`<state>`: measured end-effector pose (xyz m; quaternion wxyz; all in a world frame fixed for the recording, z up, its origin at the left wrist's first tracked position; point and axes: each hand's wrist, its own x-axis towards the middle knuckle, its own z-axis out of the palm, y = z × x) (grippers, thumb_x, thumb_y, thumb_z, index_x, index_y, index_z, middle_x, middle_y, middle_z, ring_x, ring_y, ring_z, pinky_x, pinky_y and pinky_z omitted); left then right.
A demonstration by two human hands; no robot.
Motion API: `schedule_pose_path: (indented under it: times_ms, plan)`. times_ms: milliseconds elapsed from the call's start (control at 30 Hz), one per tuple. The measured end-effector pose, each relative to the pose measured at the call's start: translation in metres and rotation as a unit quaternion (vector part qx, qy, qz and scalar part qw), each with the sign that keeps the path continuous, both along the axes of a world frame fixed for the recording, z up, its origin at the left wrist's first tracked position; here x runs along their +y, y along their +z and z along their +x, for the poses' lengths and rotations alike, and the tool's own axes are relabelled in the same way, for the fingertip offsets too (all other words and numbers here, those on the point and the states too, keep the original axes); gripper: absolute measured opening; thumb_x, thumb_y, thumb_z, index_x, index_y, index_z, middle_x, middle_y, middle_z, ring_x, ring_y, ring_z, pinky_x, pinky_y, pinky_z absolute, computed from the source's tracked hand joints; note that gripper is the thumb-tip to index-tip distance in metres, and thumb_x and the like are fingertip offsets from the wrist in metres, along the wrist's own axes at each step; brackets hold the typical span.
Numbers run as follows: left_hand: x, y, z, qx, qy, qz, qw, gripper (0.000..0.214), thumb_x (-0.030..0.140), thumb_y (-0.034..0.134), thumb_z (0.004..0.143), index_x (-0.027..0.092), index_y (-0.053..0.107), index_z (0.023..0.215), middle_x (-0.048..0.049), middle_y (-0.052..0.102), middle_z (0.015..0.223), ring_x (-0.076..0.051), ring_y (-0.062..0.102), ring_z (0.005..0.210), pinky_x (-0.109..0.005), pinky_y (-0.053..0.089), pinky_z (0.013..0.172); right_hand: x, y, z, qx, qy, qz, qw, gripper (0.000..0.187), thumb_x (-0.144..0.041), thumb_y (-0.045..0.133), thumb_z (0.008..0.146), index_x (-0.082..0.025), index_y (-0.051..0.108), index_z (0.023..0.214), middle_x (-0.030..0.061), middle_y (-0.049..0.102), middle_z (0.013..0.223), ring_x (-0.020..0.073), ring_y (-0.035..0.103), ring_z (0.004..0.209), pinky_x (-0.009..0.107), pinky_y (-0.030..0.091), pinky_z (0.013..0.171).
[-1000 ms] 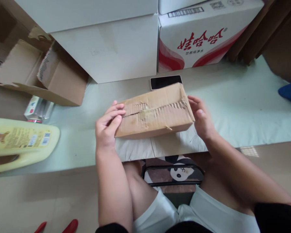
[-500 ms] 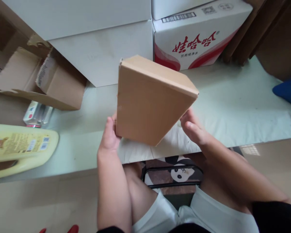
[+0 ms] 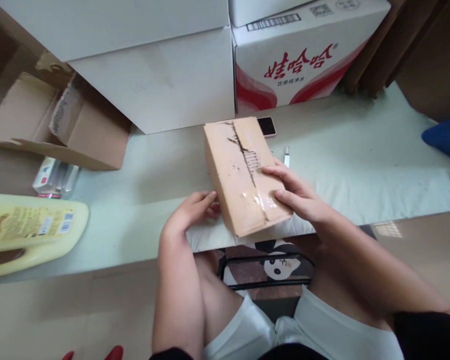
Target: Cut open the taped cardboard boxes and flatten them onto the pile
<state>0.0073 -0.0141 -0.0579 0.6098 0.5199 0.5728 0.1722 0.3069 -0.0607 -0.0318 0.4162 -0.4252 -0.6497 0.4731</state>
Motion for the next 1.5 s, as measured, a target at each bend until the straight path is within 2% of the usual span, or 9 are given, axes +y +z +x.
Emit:
schedule_pose_path:
  times_ms: [133, 267, 700, 833, 933, 1067, 1167, 1300, 1500]
  plan:
    - [0.007, 0.002, 0.004, -0.032, 0.200, 0.287, 0.936, 0.070, 0.075, 0.066, 0.080, 0.031, 0.061, 0.133, -0.0131, 0.062, 0.144, -0.032, 0.061, 0.134, -0.051, 0.055, 0.104, 0.001, -0.002, -0.012, 0.012, 0.048, -0.030, 0.998, 0.048, -0.059, 0.056, 0.095, -0.033, 0.056, 0.136, 0.0075, 0.047, 0.157, 0.0302, 0.045, 0.146, 0.053, 0.045, 0.117]
    - [0.006, 0.011, 0.013, -0.062, 0.107, 0.445, 0.887, 0.075, 0.076, 0.064, 0.081, 0.038, 0.049, 0.144, -0.0057, 0.027, 0.171, -0.034, 0.021, 0.161, -0.056, 0.030, 0.127, -0.002, -0.003, -0.022, 0.029, 0.095, -0.040, 0.994, 0.049, -0.058, 0.060, 0.092, -0.033, 0.053, 0.134, 0.0098, 0.039, 0.162, 0.0322, 0.043, 0.148, 0.055, 0.043, 0.117]
    - [0.003, 0.014, 0.018, -0.046, 0.064, 0.446, 0.892, 0.048, 0.065, 0.064, 0.085, 0.030, 0.064, 0.118, -0.0025, 0.012, 0.176, -0.035, 0.014, 0.162, -0.057, 0.028, 0.128, -0.004, 0.000, -0.019, 0.002, 0.067, -0.034, 0.997, 0.046, -0.057, 0.055, 0.094, -0.031, 0.054, 0.131, 0.0080, 0.045, 0.158, 0.0291, 0.050, 0.140, 0.050, 0.045, 0.113]
    - [0.004, 0.009, 0.020, -0.048, 0.075, 0.453, 0.887, 0.046, 0.063, 0.062, 0.087, 0.029, 0.063, 0.117, -0.0028, 0.012, 0.176, -0.033, 0.015, 0.162, -0.057, 0.027, 0.128, -0.001, -0.006, -0.005, -0.100, -0.077, -0.004, 0.992, 0.046, -0.048, 0.048, 0.093, -0.027, 0.057, 0.133, 0.0103, 0.067, 0.124, 0.0273, 0.065, 0.111, 0.049, 0.054, 0.094]
    - [0.005, 0.007, 0.019, -0.050, 0.073, 0.459, 0.884, 0.042, 0.059, 0.062, 0.088, 0.030, 0.063, 0.117, -0.0021, 0.012, 0.175, -0.032, 0.015, 0.162, -0.057, 0.026, 0.129, 0.005, -0.010, 0.009, -0.306, -0.199, -0.024, 0.931, 0.051, -0.044, 0.051, 0.089, -0.021, 0.060, 0.134, 0.0112, 0.069, 0.102, 0.0264, 0.065, 0.084, 0.047, 0.054, 0.078]
    - [0.007, 0.006, 0.019, -0.035, 0.069, 0.466, 0.881, 0.035, 0.051, 0.062, 0.088, 0.030, 0.063, 0.117, -0.0018, 0.014, 0.175, -0.031, 0.019, 0.162, -0.055, 0.027, 0.129, 0.010, -0.014, 0.017, -0.505, -0.154, -0.080, 0.846, 0.055, -0.053, 0.049, 0.091, -0.023, 0.063, 0.135, 0.0141, 0.069, 0.103, 0.0288, 0.065, 0.081, 0.042, 0.049, 0.068]
    - [0.007, 0.007, 0.023, -0.014, 0.089, 0.487, 0.869, 0.030, 0.045, 0.056, 0.092, 0.028, 0.065, 0.115, -0.0044, 0.023, 0.172, -0.032, 0.020, 0.161, -0.056, 0.025, 0.129, 0.012, -0.016, 0.017, -0.541, -0.137, -0.093, 0.824, 0.045, -0.051, 0.049, 0.091, -0.023, 0.067, 0.121, 0.0125, 0.070, 0.101, 0.0275, 0.064, 0.079, 0.038, 0.045, 0.064]
    - [0.003, 0.007, 0.037, 0.014, 0.138, 0.520, 0.843, 0.029, 0.037, 0.047, 0.096, 0.022, 0.066, 0.111, -0.0093, 0.030, 0.169, -0.033, 0.022, 0.160, -0.058, 0.022, 0.130, 0.005, -0.009, 0.020, -0.435, -0.192, -0.043, 0.879, 0.033, -0.047, 0.058, 0.087, -0.021, 0.069, 0.104, 0.0063, 0.066, 0.079, 0.0222, 0.060, 0.071, 0.036, 0.044, 0.065]
    - [-0.003, 0.010, 0.057, 0.130, 0.211, 0.573, 0.781, 0.034, 0.027, 0.043, 0.093, 0.019, 0.071, 0.111, -0.0141, 0.051, 0.154, -0.030, 0.039, 0.152, -0.053, 0.025, 0.129, -0.032, 0.023, 0.023, -0.102, -0.207, 0.237, 0.944, 0.034, -0.030, 0.072, 0.083, -0.029, 0.061, 0.115, -0.0004, 0.055, 0.081, 0.0158, 0.054, 0.066, 0.032, 0.045, 0.061]
